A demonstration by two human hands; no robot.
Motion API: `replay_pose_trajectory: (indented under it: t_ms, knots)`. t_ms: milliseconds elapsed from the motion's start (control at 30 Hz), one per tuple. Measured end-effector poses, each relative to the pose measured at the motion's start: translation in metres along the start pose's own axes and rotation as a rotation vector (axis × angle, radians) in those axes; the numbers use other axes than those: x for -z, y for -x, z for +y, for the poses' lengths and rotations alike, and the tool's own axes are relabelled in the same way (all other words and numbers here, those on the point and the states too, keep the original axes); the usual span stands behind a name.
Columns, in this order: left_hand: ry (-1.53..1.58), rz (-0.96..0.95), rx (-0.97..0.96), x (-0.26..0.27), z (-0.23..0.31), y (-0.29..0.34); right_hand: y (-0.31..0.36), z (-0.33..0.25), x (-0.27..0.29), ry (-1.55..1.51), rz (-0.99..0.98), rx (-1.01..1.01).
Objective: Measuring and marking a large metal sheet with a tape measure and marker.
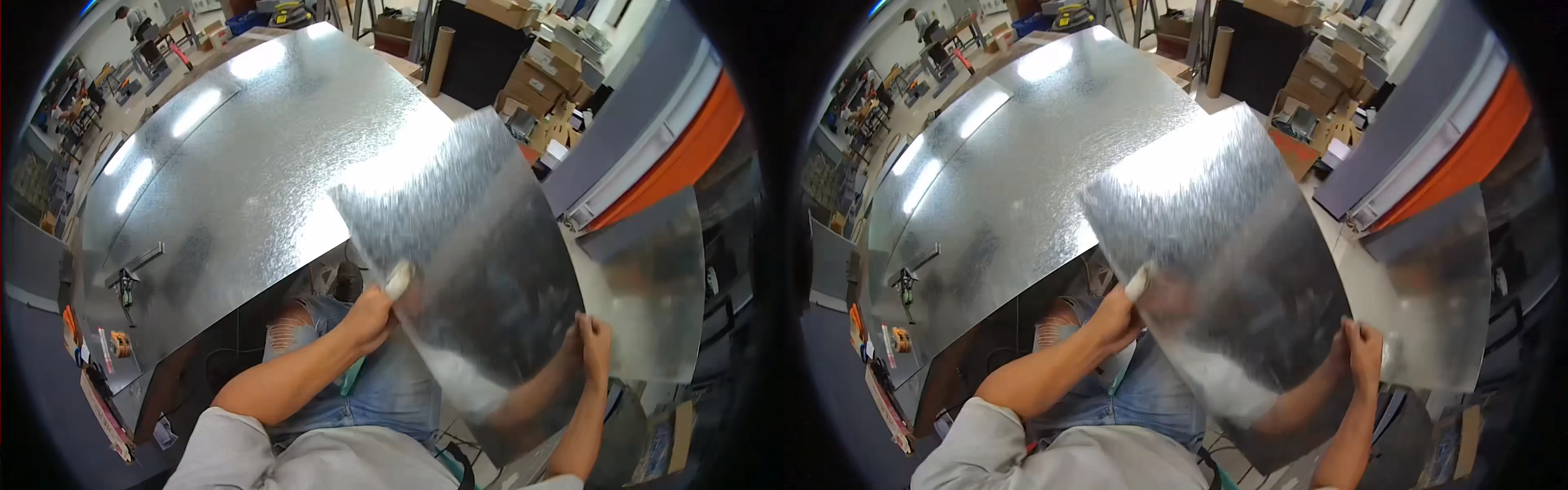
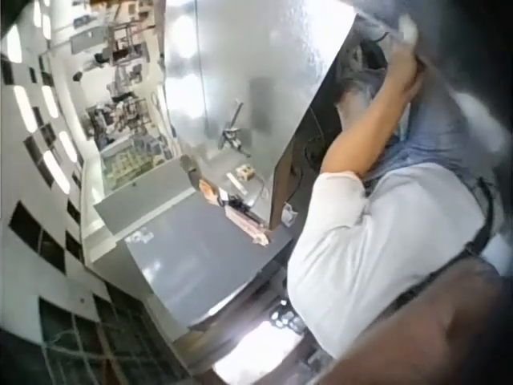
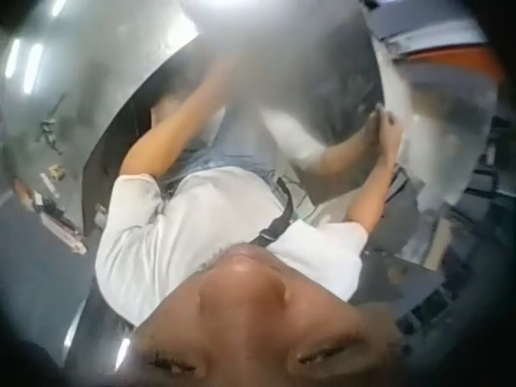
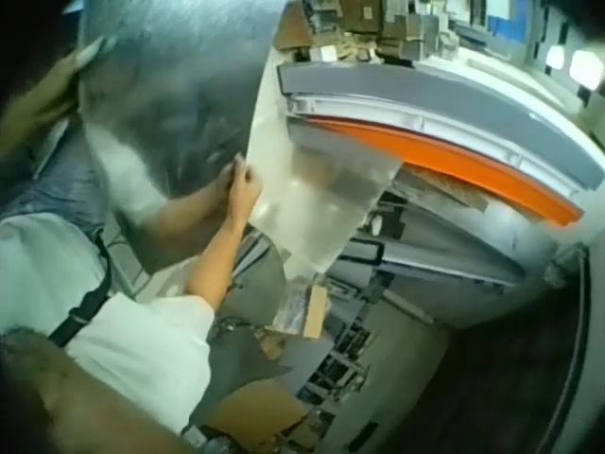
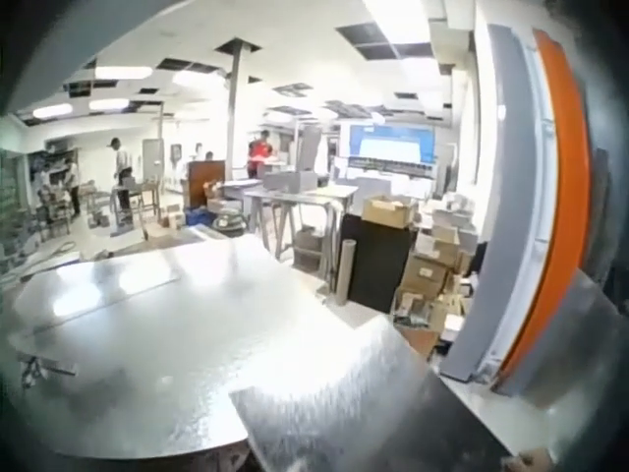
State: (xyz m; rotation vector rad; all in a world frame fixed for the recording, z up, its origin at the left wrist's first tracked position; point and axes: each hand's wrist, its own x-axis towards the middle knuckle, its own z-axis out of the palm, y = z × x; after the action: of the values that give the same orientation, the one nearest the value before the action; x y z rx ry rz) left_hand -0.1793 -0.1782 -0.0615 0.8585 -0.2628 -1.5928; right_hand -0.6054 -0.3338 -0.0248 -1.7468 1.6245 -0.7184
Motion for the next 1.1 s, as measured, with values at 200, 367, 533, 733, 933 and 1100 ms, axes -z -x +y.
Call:
replay_pose_trajectory:
  t_ms: [200,367,533,733,933,1100]
  knots:
    - [-0.273,0.087,0.049,0.054,-0.043,-0.015,0.018,0.052,0.01,-0.066,-0.1,-0.068]
    - [-0.659,-0.069,0.226,0.05,-0.001,-0.017,0.019,0.052,0.001,-0.129,-0.217,-0.225]
    - [-0.47,-0.073,0.117,0.064,-0.005,-0.034,0.002,0.082,0.007,-0.132,-0.302,-0.161]
    - [-0.626,-0.035,0.122,0.064,0.021,-0.063,-0.024,0.071,0.009,-0.12,-0.302,-0.215]
    - [-0.834,0.127,-0.277,0.096,-0.001,-0.072,-0.038,0.079,0.017,-0.095,-0.369,-0.223]
    - [-1.416,0.119,0.255,0.073,0.044,-0.074,-0.033,0.082,0.021,-0.057,-0.341,-0.254]
